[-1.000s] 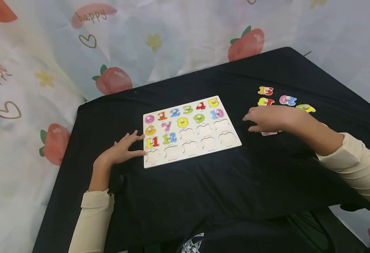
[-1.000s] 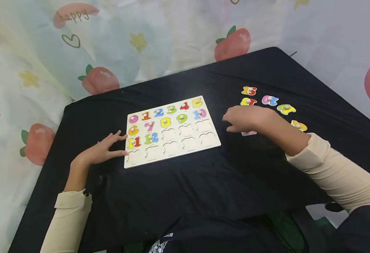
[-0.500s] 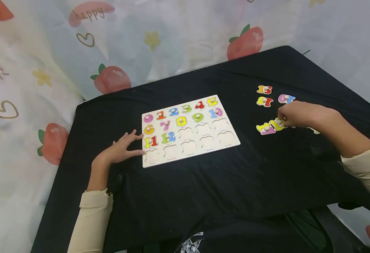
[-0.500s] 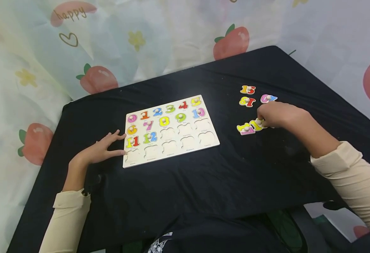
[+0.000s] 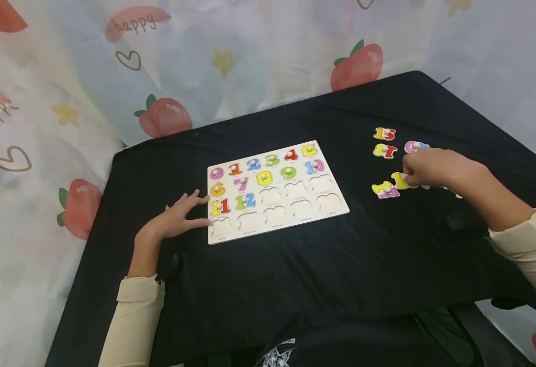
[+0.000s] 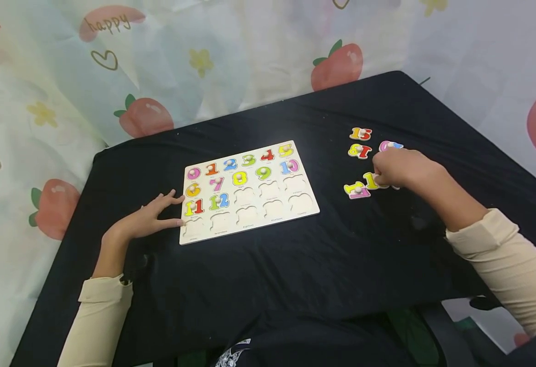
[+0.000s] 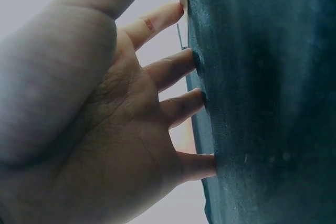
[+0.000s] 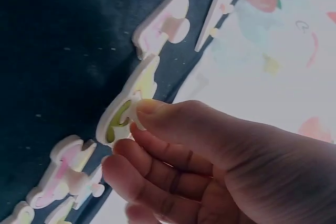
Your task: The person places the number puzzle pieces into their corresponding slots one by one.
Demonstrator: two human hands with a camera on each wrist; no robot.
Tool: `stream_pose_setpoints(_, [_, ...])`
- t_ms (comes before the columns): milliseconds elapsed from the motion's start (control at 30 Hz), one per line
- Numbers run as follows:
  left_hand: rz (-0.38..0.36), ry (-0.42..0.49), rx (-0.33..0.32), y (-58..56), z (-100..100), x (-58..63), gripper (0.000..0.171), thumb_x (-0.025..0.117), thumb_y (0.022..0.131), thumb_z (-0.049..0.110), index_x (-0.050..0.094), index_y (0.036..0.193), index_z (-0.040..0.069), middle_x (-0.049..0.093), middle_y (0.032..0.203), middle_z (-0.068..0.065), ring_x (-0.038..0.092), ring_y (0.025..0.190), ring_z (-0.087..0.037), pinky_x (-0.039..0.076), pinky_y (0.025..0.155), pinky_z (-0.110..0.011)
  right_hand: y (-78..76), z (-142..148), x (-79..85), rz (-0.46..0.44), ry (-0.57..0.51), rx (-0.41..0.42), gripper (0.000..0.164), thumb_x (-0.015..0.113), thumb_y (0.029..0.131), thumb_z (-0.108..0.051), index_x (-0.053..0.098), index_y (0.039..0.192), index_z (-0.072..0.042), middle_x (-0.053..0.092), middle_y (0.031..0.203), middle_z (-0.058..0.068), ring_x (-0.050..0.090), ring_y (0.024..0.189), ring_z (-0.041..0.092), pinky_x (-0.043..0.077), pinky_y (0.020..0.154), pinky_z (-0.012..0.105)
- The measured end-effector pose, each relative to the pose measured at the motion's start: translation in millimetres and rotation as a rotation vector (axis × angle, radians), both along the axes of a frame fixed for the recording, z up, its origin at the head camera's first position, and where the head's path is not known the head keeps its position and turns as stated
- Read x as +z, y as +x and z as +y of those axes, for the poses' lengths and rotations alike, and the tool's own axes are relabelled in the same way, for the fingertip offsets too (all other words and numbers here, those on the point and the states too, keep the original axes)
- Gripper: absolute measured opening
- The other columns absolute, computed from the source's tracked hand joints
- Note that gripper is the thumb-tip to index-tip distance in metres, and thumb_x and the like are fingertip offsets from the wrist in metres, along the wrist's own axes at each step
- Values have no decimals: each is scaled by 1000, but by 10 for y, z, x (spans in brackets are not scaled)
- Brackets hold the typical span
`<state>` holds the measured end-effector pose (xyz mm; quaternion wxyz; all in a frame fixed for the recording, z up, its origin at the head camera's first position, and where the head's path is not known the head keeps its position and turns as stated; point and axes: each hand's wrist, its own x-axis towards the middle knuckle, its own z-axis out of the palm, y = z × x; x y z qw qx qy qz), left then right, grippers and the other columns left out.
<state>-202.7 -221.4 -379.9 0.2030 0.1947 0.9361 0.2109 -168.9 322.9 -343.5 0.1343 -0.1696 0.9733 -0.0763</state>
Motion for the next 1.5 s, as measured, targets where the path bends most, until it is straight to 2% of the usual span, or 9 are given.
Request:
stream_pose_setpoints(167, [-3,0,2,-6,0,-1,81,66,84,46,31,147,10,10,155,-17,-1,140,-39,-1,98,-72,-28,-79,43,68,7,2,23,54,81,-2,46,62,-11,33,55,-4,30,50,11,23,46,27])
stream_pose_setpoints(233, [-3,-2,3,-4,-7,-6,81,66,84,47,31,147,10,10,155,-16,-1,140,-39,-1,99,-72,-43,-149,50,116,6,41,25,53,80,-2,43,60,-12,30,55,-6,26,50,10,21,46,26])
stream_pose_setpoints(400, [4,-5,3,-5,-13,-22,81,65,84,48,31,147,10,10,156,-16,-1,140,-38,0,99,-71,-52,-407,58,168,-58,129,20,56,80,-3,49,64,-13,37,59,-6,34,54,9,28,50,26])
stream_pose_setpoints(567, [10,-14,5,-24,-2,-20,80,65,84,48,32,147,11,11,155,-16,-1,141,-38,0,99,-72,-55,-673,61,104,-71,144,9,61,84,-10,58,76,-11,47,66,-4,46,61,12,39,55,30])
stream_pose_setpoints(733, [13,-26,9,-46,12,-16,80,65,84,48,32,147,12,11,156,-15,0,141,-37,0,99,-72,-89,-854,20,16,-64,173,6,63,86,-14,60,82,-11,50,69,-2,49,62,14,41,57,31])
stream_pose_setpoints(1000, [9,-11,10,-18,8,-12,81,66,84,48,31,148,11,10,155,-17,-1,140,-39,0,98,-72,-142,-1057,-66,33,-83,229,11,63,85,-13,57,77,-12,48,66,-4,46,58,12,37,54,29])
stream_pose_setpoints(1267, [14,-10,7,-3,3,-28,81,65,84,49,32,147,11,10,155,-17,-1,140,-40,0,98,-73,-226,-1257,-85,-7,-62,255,9,61,86,-12,57,78,-10,49,67,-1,49,59,13,38,54,28])
stream_pose_setpoints(1500, [24,-9,4,4,5,-20,80,65,85,47,32,147,10,11,155,-18,0,140,-40,0,97,-73,-324,-1357,-141,-58,-163,277,7,61,86,-10,57,81,-9,52,66,-1,50,59,14,39,55,28])
